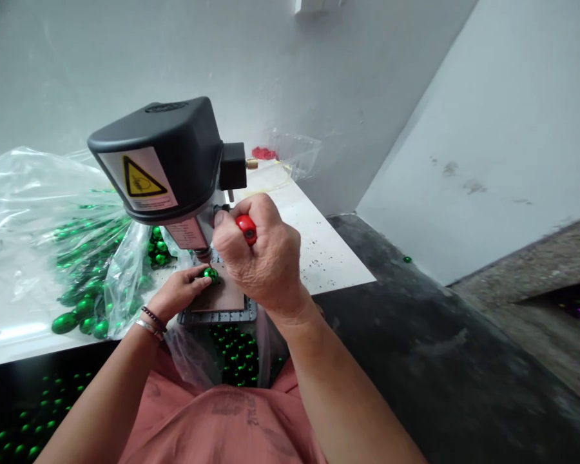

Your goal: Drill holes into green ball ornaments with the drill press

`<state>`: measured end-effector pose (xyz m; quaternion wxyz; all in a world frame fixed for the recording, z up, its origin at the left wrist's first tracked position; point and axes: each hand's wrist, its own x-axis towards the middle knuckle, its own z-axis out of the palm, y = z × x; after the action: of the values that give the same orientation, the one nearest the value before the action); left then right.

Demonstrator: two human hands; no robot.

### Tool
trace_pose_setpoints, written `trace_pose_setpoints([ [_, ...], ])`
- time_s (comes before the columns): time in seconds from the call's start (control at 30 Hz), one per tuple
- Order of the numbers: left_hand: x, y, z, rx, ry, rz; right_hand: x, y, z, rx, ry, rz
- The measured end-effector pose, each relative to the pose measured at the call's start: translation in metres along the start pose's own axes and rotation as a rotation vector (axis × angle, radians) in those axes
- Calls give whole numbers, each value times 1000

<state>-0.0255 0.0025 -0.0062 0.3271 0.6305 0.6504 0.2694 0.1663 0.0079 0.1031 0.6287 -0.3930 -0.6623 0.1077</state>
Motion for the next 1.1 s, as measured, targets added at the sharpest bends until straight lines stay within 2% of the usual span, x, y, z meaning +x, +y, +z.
trace_pose_setpoints([
  [0.23,-2,7,2,37,-20,16,-2,0,-2,7,11,-17],
  [0.47,1,16,7,192,-1,79,-2,0,0,1,12,-9],
  [0.8,-1,14,11,192,46,84,-17,-2,-4,-81,-16,-9],
  [1.1,-2,8,15,198,71,75,-32,9,3,-122,62,-66],
])
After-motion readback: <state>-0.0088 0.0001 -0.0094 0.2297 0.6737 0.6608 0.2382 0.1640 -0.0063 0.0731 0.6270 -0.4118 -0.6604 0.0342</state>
